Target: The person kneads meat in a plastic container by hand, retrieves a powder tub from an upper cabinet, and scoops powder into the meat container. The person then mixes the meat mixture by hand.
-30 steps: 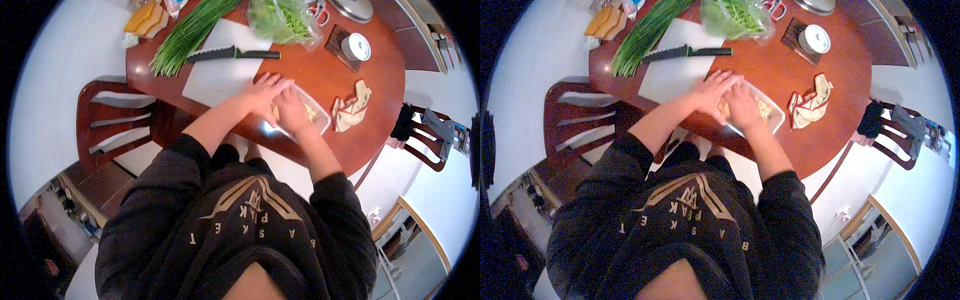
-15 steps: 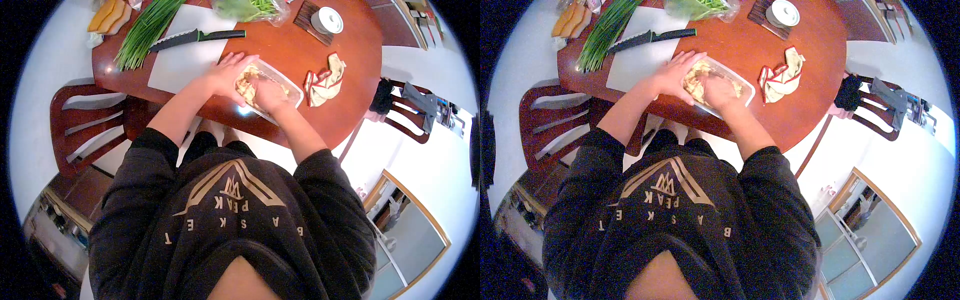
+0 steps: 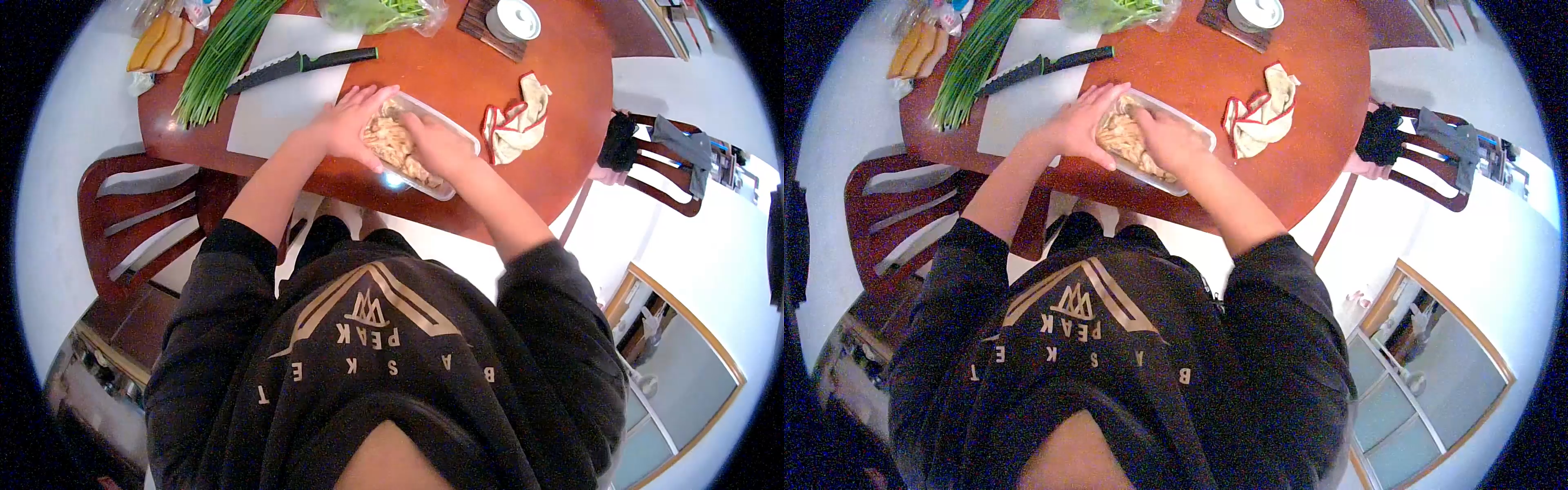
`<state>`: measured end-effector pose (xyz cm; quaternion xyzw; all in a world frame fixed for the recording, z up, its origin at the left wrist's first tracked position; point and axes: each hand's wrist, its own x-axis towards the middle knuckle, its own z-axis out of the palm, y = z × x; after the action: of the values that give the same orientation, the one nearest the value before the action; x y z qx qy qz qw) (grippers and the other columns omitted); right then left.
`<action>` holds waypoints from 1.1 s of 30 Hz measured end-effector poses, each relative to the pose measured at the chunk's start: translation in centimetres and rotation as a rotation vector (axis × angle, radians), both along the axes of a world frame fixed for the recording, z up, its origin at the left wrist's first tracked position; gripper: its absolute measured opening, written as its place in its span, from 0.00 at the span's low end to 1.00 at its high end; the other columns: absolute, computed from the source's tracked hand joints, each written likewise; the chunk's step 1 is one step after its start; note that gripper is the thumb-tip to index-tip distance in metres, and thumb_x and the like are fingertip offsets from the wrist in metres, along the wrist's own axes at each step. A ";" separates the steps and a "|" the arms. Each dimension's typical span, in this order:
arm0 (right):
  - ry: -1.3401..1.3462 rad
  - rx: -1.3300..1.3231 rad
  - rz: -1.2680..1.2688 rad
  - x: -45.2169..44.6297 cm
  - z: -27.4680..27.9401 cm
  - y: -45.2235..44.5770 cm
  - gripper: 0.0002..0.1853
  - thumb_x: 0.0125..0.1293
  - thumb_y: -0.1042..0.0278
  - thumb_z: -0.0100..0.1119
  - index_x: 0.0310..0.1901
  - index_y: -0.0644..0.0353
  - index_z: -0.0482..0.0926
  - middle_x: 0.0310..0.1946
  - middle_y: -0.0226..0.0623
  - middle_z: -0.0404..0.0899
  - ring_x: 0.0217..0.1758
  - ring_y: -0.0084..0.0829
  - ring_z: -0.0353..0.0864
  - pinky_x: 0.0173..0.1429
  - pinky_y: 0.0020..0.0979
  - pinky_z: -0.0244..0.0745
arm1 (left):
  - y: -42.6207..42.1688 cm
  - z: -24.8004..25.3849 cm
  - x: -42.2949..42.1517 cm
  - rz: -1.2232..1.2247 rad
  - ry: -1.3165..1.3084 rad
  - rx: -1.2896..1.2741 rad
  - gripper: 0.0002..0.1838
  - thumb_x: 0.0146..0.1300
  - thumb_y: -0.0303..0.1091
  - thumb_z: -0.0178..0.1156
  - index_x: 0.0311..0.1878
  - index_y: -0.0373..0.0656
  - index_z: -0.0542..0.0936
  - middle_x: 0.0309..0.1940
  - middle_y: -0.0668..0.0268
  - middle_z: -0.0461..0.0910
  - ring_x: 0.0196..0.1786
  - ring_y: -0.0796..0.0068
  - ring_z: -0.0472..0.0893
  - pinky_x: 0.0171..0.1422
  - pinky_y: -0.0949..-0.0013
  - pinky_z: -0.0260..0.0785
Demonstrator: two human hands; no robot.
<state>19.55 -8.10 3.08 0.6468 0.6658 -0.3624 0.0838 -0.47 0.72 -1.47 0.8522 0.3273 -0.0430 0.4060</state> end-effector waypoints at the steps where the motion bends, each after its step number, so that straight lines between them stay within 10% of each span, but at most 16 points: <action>1: 0.012 0.126 0.037 0.9 -1.1 -1.5 0.23 0.67 0.65 0.54 0.64 0.46 0.70 0.69 0.50 0.66 0.66 0.48 0.73 0.65 0.46 0.72 | 0.0 0.2 0.0 0.005 0.003 -0.008 0.77 0.24 0.52 0.84 0.79 0.71 0.43 0.80 0.50 0.47 0.81 0.41 0.45 0.74 0.27 0.47; 4: -0.279 0.296 0.258 -0.6 -3.9 -3.5 0.20 0.70 0.63 0.48 0.62 0.47 0.73 0.73 0.47 0.60 0.69 0.48 0.72 0.63 0.60 0.71 | -0.1 -0.1 -0.1 -0.006 0.008 -0.014 0.77 0.24 0.53 0.84 0.79 0.71 0.43 0.80 0.50 0.47 0.81 0.42 0.45 0.74 0.27 0.47; 7: -0.012 0.089 0.216 -2.3 -4.5 0.0 0.17 0.69 0.64 0.49 0.58 0.52 0.77 0.74 0.51 0.57 0.63 0.53 0.76 0.61 0.55 0.75 | 0.0 0.1 0.1 -0.011 0.028 0.011 0.76 0.24 0.54 0.83 0.79 0.71 0.43 0.80 0.50 0.46 0.81 0.42 0.45 0.73 0.27 0.47; 14: 0.040 0.295 0.061 -3.2 -6.1 1.4 0.28 0.61 0.67 0.59 0.65 0.57 0.68 0.48 0.52 0.83 0.54 0.51 0.83 0.59 0.48 0.76 | 0.3 -2.7 -0.5 -0.023 -0.121 -0.015 0.75 0.25 0.56 0.82 0.79 0.72 0.44 0.80 0.50 0.47 0.81 0.42 0.45 0.73 0.27 0.48; 17: -0.027 -0.030 0.028 -3.6 -3.9 3.0 0.26 0.61 0.69 0.57 0.64 0.55 0.70 0.49 0.53 0.82 0.55 0.50 0.82 0.59 0.46 0.76 | 0.2 -0.8 -0.1 -0.068 -0.029 0.109 0.75 0.26 0.55 0.81 0.79 0.50 0.47 0.75 0.50 0.57 0.77 0.42 0.55 0.83 0.45 0.41; 20: 0.015 0.079 0.075 0.0 -2.4 0.6 0.26 0.64 0.67 0.56 0.64 0.51 0.70 0.51 0.53 0.81 0.56 0.49 0.81 0.60 0.45 0.76 | 0.3 -1.6 -0.3 -0.026 -0.064 -0.012 0.75 0.26 0.54 0.82 0.79 0.70 0.45 0.79 0.51 0.49 0.81 0.43 0.46 0.74 0.28 0.48; 26: -0.134 0.377 0.228 0.3 -4.3 -3.7 0.22 0.69 0.64 0.49 0.64 0.43 0.72 0.59 0.51 0.77 0.60 0.52 0.78 0.65 0.46 0.72 | 0.1 -0.1 0.0 -0.050 -0.102 0.046 0.74 0.26 0.54 0.81 0.78 0.47 0.48 0.73 0.49 0.60 0.76 0.45 0.59 0.82 0.49 0.47; 29: 0.123 0.143 0.080 -1.6 -5.5 1.1 0.16 0.70 0.63 0.47 0.56 0.48 0.78 0.59 0.53 0.77 0.61 0.51 0.78 0.66 0.47 0.71 | 0.1 -1.5 -0.4 -0.031 -0.158 0.010 0.73 0.28 0.54 0.82 0.79 0.62 0.47 0.76 0.55 0.57 0.79 0.41 0.51 0.78 0.40 0.50; 33: 0.140 0.055 0.148 0.1 -0.1 2.7 0.26 0.69 0.62 0.49 0.69 0.49 0.66 0.60 0.53 0.76 0.63 0.49 0.78 0.66 0.46 0.72 | 0.3 -0.6 -0.3 -0.007 -0.161 -0.090 0.72 0.28 0.53 0.82 0.79 0.62 0.48 0.76 0.55 0.58 0.79 0.45 0.53 0.78 0.40 0.51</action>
<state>19.66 -5.35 2.93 0.5709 0.7258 -0.3811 0.0456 -0.72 1.01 -2.11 0.8350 0.2881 0.0095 0.4688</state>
